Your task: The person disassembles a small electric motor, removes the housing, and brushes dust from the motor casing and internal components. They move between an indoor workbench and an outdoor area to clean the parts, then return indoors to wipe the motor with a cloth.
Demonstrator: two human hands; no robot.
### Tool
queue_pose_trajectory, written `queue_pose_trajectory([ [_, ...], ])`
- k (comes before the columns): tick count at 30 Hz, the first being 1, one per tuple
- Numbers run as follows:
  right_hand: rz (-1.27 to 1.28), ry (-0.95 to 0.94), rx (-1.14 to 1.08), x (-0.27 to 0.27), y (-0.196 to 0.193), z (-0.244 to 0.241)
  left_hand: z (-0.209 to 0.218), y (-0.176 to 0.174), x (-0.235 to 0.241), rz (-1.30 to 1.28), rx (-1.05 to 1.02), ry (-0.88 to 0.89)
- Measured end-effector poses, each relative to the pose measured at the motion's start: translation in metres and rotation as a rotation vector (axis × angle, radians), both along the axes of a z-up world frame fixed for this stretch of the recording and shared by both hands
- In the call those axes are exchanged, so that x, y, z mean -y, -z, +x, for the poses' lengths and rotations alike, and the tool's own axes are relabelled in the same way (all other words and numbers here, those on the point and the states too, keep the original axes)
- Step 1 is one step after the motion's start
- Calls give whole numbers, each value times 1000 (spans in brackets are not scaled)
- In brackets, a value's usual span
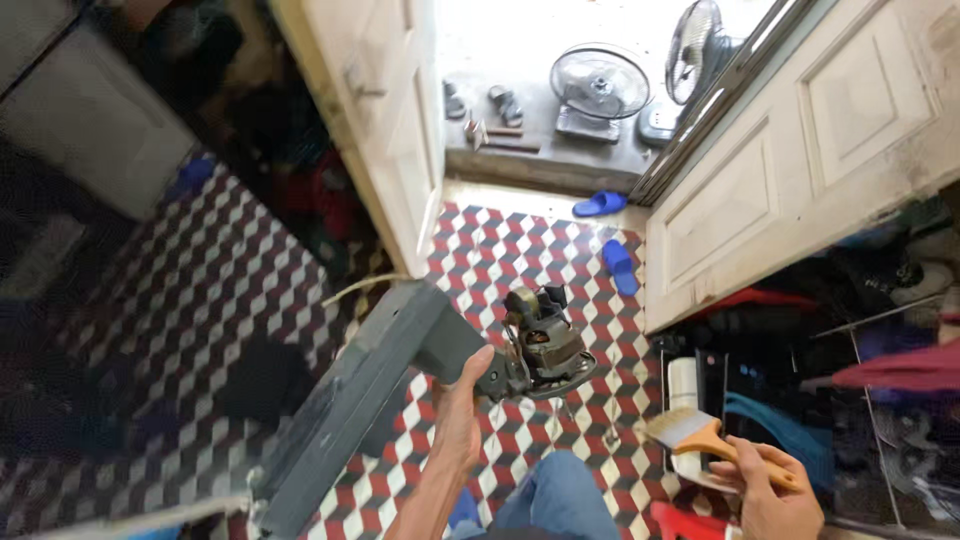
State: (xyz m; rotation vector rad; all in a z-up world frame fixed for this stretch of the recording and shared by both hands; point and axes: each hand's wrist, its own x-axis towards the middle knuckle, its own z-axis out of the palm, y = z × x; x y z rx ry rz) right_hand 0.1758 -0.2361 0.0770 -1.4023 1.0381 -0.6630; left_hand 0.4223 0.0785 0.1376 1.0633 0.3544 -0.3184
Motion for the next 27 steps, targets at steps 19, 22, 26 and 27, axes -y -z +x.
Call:
queue_pose_trajectory([
  [19, -36, -159, 231, 246, -149, 593, 542, -51, 340, 125, 413, -66],
  [22, -59, -209, 270, 277, -143, 697, 642, -26, 375, 86, 415, -22],
  [26, -87, -205, 325, 313, -147, 852, 795, 6, 412, 91, 404, 119],
  [27, -85, -185, 324, 321, -154, 889, 830, 9, 423, 122, 395, 151],
])
